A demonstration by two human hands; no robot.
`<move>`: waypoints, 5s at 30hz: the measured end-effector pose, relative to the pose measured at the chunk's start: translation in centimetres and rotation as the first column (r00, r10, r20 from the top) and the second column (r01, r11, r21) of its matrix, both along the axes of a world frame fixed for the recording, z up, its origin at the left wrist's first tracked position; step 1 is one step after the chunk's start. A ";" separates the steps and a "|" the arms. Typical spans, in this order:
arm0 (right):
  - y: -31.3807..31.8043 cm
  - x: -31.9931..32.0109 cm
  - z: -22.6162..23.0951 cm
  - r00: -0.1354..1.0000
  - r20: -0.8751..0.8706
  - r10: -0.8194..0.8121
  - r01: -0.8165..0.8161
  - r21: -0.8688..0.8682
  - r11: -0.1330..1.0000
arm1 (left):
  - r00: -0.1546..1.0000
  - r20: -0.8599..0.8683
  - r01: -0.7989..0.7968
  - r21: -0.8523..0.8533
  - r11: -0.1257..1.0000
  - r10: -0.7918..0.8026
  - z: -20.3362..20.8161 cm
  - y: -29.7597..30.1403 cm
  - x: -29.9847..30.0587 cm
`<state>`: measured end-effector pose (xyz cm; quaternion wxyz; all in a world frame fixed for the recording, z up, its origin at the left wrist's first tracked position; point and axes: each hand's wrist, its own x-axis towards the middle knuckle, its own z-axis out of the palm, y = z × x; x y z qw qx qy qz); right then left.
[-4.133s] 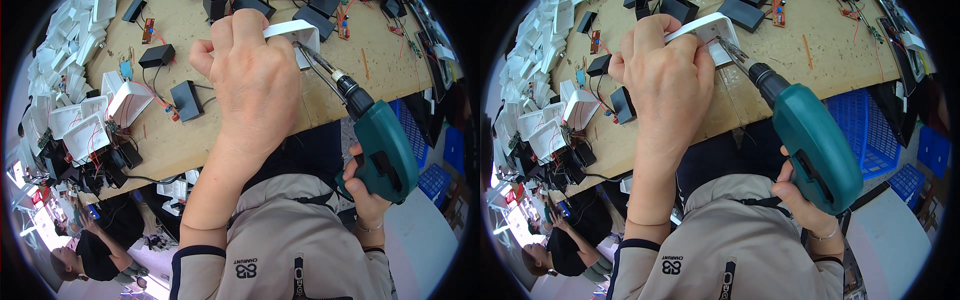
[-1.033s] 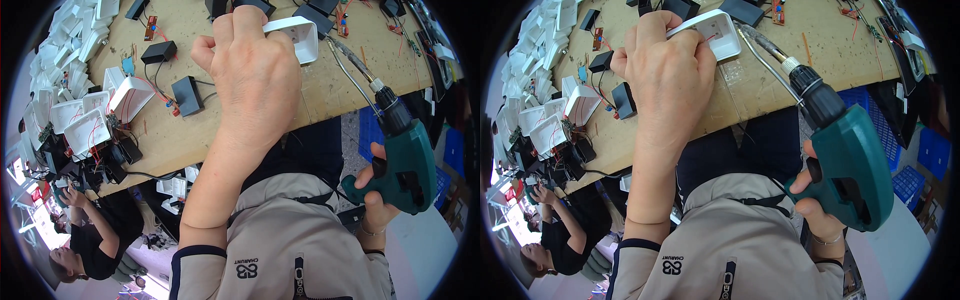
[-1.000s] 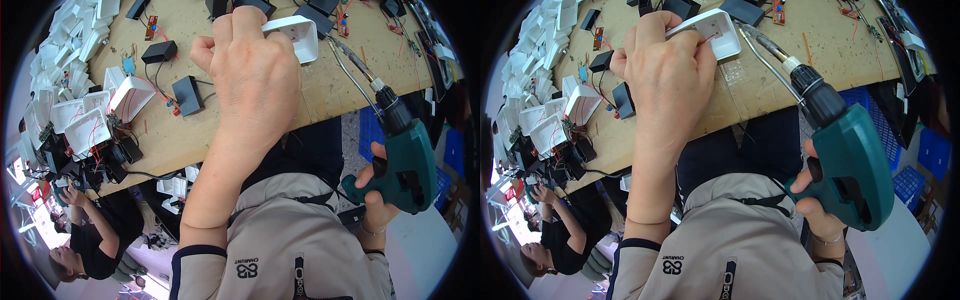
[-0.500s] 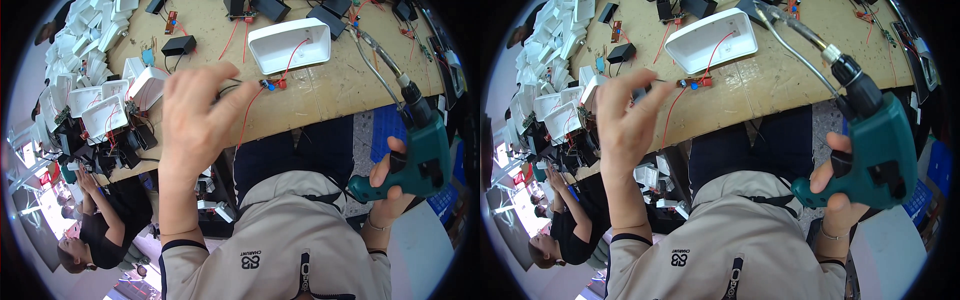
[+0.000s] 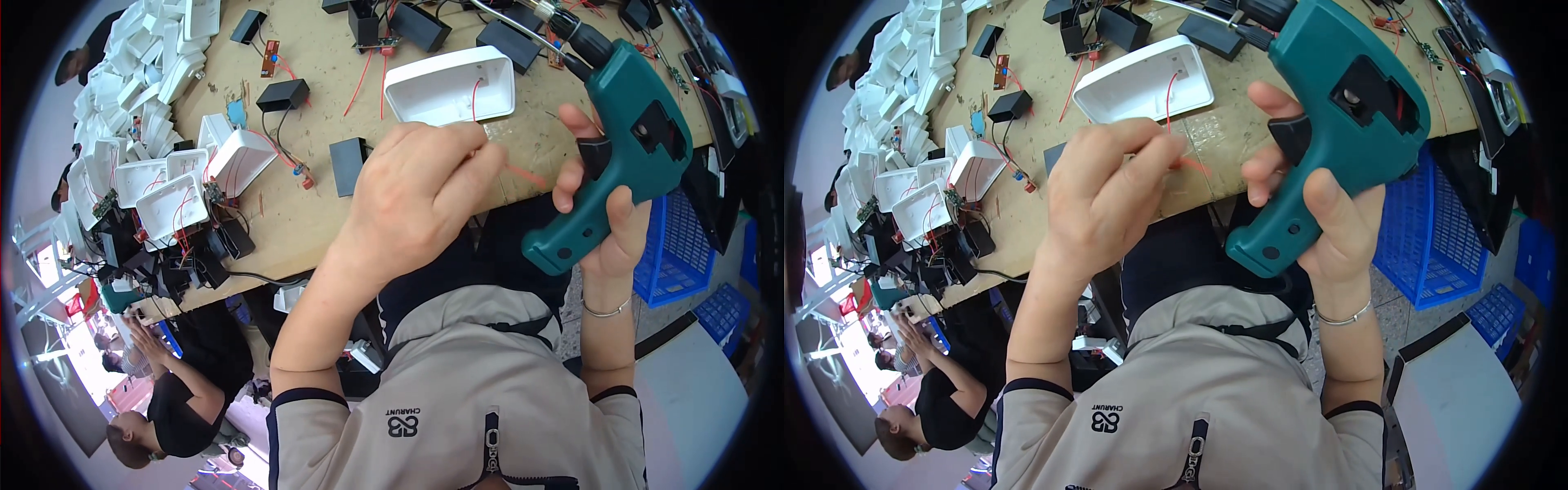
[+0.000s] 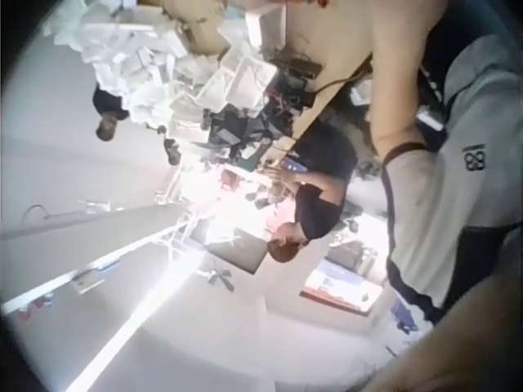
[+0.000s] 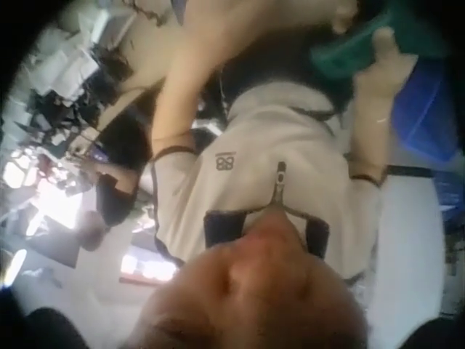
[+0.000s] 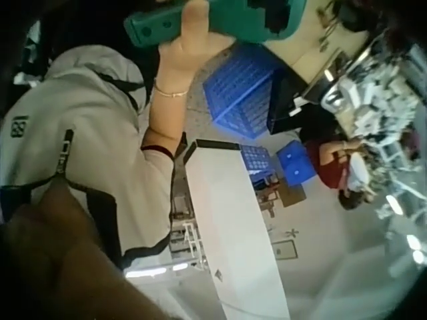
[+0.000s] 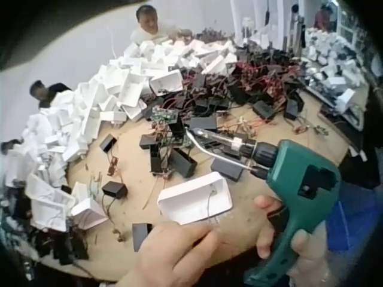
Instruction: Assembling electronic modules into plastic housings using a specialized handheld assembly tool.
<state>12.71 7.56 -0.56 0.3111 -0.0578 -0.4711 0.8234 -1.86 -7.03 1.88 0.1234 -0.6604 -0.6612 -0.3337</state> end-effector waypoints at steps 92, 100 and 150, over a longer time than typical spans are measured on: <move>-3.8 7.5 1.2 0.830 0.553 -0.076 -0.166 0.375 0.912 | 0.811 -0.023 -0.581 0.097 0.808 0.585 -1.8 4.5 -0.6; -3.6 7.8 1.2 0.799 0.599 -0.062 -0.215 0.379 0.900 | 0.811 -0.024 -0.580 0.096 0.809 0.585 -1.7 4.5 -0.7; -4.1 7.5 1.9 0.792 0.600 -0.115 -0.203 0.436 0.877 | 0.835 0.011 -0.547 0.108 0.830 0.550 -1.7 4.6 -0.5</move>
